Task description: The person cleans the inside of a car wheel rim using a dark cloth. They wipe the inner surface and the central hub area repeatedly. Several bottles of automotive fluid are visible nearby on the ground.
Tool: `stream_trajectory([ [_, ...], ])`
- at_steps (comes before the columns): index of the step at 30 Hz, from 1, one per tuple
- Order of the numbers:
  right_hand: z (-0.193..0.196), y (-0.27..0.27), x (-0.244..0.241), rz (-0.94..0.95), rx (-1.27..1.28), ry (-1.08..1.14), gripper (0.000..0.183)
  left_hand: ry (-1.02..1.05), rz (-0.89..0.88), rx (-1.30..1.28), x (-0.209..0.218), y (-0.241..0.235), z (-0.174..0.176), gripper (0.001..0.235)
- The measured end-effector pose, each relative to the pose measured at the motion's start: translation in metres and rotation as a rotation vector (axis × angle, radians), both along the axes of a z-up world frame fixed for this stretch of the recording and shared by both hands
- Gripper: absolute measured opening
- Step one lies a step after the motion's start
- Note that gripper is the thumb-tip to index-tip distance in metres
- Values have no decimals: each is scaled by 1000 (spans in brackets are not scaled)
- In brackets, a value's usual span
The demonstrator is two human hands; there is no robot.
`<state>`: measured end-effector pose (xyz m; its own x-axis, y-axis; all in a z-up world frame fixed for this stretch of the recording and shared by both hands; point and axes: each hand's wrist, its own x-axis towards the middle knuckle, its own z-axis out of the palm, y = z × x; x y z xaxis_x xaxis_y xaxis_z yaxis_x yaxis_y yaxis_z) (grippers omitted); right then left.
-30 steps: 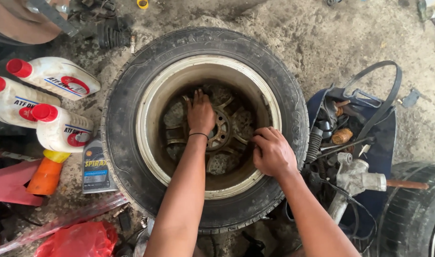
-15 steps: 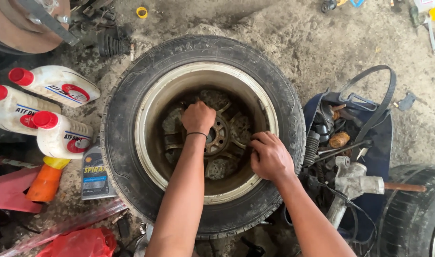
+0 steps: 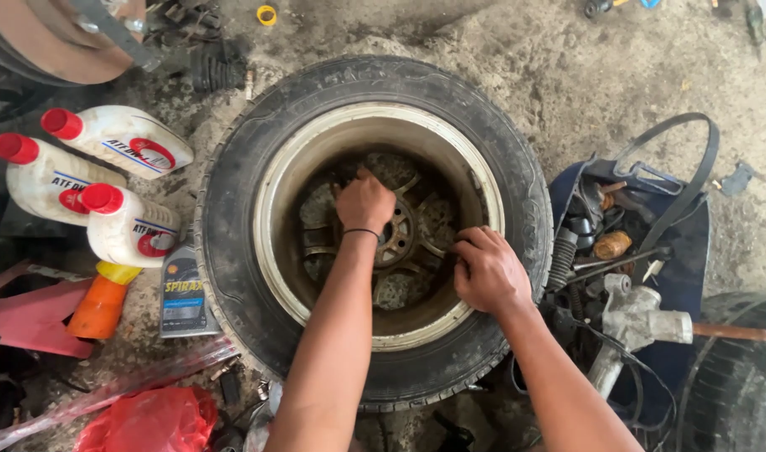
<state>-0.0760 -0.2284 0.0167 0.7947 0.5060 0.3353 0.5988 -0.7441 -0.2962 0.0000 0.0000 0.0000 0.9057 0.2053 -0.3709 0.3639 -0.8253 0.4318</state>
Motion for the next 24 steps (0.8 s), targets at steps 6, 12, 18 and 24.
stream_trajectory([
  [6, -1, -1, 1, 6, 8, 1, 10, 64, -90, -111, 20, 7, -34, 59],
  [12, 1, 1, 0, 1, 17, -11, 11, -81, -6, 3, 8, 1, -49, 58],
  [18, 3, 1, 1, 15, 41, -25, 9, -36, 57, 95, 22, 1, -26, 46],
  [24, 1, -1, 2, 26, 57, -39, 6, 12, 20, 277, 31, -9, -53, 46],
])
